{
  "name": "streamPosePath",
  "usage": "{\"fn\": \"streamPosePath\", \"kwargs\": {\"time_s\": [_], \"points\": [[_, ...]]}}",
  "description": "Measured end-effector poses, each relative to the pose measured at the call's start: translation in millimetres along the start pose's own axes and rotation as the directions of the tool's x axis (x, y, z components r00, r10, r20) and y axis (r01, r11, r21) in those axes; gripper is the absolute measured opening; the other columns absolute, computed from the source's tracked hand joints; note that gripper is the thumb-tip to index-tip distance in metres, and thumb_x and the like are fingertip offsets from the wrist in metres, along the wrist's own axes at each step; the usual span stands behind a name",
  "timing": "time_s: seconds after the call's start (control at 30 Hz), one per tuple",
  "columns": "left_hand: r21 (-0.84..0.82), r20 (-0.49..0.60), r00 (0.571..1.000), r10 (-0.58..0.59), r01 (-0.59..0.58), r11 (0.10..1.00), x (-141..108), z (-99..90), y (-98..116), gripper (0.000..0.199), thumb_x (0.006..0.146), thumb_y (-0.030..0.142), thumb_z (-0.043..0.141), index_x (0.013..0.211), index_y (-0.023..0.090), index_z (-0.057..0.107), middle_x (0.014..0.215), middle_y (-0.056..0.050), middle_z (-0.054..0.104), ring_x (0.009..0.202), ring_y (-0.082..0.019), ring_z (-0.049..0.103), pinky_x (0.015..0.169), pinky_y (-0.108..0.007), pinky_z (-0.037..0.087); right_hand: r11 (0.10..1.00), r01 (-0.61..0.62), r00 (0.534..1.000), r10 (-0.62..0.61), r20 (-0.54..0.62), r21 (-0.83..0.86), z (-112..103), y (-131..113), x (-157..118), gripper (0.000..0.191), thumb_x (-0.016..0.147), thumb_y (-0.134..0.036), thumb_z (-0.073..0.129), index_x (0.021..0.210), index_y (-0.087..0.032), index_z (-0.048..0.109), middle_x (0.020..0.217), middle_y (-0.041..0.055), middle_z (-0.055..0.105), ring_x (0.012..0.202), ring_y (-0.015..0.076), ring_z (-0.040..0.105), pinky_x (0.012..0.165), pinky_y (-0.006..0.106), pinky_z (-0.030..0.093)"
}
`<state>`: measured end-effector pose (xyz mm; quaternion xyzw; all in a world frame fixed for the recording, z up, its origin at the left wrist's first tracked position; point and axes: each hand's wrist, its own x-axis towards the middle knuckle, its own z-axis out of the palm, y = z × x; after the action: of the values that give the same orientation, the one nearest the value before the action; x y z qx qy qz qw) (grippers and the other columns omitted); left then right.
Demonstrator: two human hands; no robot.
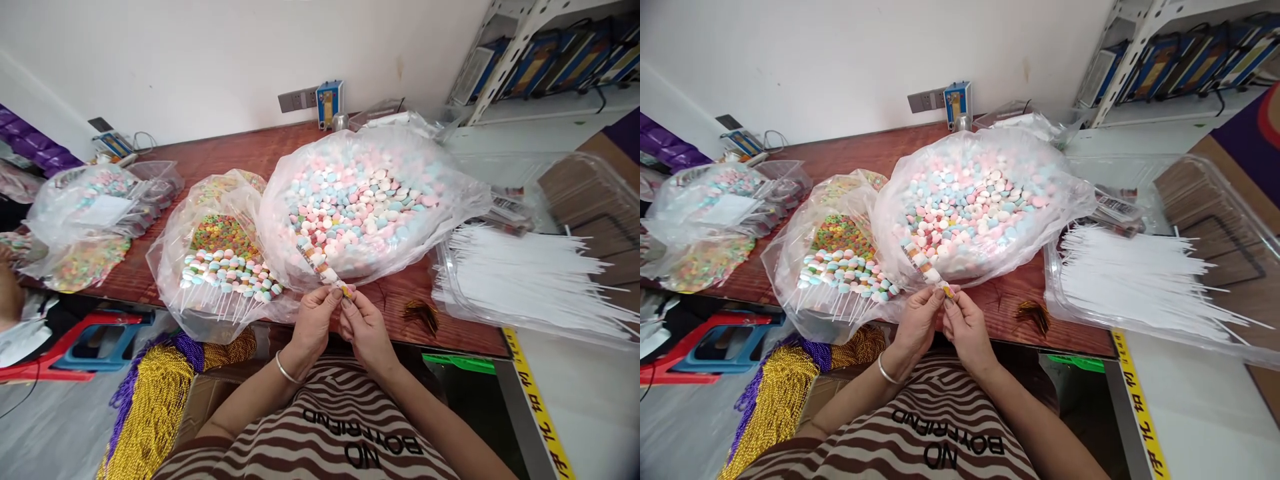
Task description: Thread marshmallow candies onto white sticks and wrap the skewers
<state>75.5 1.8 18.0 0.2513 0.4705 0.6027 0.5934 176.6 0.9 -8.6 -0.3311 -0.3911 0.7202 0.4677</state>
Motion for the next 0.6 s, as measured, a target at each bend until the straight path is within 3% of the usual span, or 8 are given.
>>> {"fn": "streamPosePath", "kwargs": {"time_s": [0.1, 0.17, 0.3, 0.37, 0.47, 0.6], "points": [[0.074, -0.003, 1.000, 0.018, -0.017, 0.997, 3.7, -4.7, -3.0, 0.033, 0.075, 0.046, 0.083, 0.089, 0.016, 0.081, 0.068, -0.005, 0.074, 0.066, -0.018, 0.068, 0.062, -0.027, 0.054, 0.997, -0.001, 0.999, 0.004, 0.033, -0.082, -7.0, -6.9, 2.7, 0.034, 0.093, -0.052, 0.065, 0.105, -0.021, 0.057, 0.065, -0.0079, 0.050, 0.046, 0.0076, 0.043, 0.043, 0.020, 0.036], [0.176, 0.004, 0.996, 0.090, -0.090, 0.980, 5.1, -6.7, -1.8, 0.024, 0.077, 0.040, 0.082, 0.087, 0.018, 0.081, 0.072, -0.004, 0.075, 0.073, -0.019, 0.069, 0.067, -0.029, 0.055, 0.996, 0.007, 1.000, -0.005, 0.016, -0.092, -9.9, -9.7, 4.2, 0.035, 0.092, -0.053, 0.067, 0.102, -0.022, 0.057, 0.070, -0.0066, 0.054, 0.049, 0.0078, 0.047, 0.044, 0.020, 0.039], [0.327, 0.012, 0.962, 0.272, -0.260, 0.908, 0.0, -3.6, -0.6, 0.011, 0.079, 0.031, 0.081, 0.075, 0.021, 0.081, 0.085, -0.005, 0.077, 0.092, -0.021, 0.068, 0.091, -0.031, 0.051, 0.998, 0.004, 0.997, 0.001, -0.080, 0.060, -5.2, -6.4, 6.8, 0.041, 0.088, -0.056, 0.071, 0.080, -0.021, 0.051, 0.057, -0.0118, 0.031, 0.043, 0.0036, 0.022, 0.039, 0.016, 0.020], [0.306, 0.046, 0.972, 0.231, -0.234, 0.923, -4.4, -1.0, -1.1, 0.015, 0.084, 0.035, 0.077, 0.084, 0.021, 0.082, 0.097, -0.007, 0.079, 0.098, -0.021, 0.068, 0.098, -0.031, 0.048, 0.984, -0.017, 0.995, 0.034, -0.095, 0.177, -0.5, -4.2, 7.7, 0.045, 0.084, -0.057, 0.076, 0.077, -0.021, 0.049, 0.057, -0.0124, 0.029, 0.043, 0.0030, 0.016, 0.038, 0.015, 0.015], [0.142, 0.143, 0.988, 0.054, -0.075, 0.987, -7.1, -1.1, -1.0, 0.030, 0.087, 0.042, 0.073, 0.107, 0.020, 0.081, 0.118, -0.010, 0.076, 0.114, -0.024, 0.066, 0.108, -0.036, 0.044, 0.945, -0.080, 0.994, 0.099, -0.043, 0.318, 3.4, -4.7, 7.2, 0.047, 0.080, -0.057, 0.080, 0.078, -0.022, 0.049, 0.055, -0.0131, 0.032, 0.041, 0.0022, 0.013, 0.036, 0.015, 0.013], [-0.029, 0.217, 0.972, -0.088, 0.096, 0.995, -0.3, -8.9, 1.7, 0.042, 0.073, 0.043, 0.085, 0.107, 0.019, 0.081, 0.121, -0.014, 0.076, 0.113, -0.027, 0.067, 0.106, -0.039, 0.046, 0.882, -0.207, 0.978, 0.172, 0.119, 0.423, 3.4, -6.8, 2.6, 0.045, 0.079, -0.053, 0.082, 0.078, -0.021, 0.049, 0.052, -0.0141, 0.033, 0.039, 0.0012, 0.010, 0.034, 0.014, 0.013]]}}
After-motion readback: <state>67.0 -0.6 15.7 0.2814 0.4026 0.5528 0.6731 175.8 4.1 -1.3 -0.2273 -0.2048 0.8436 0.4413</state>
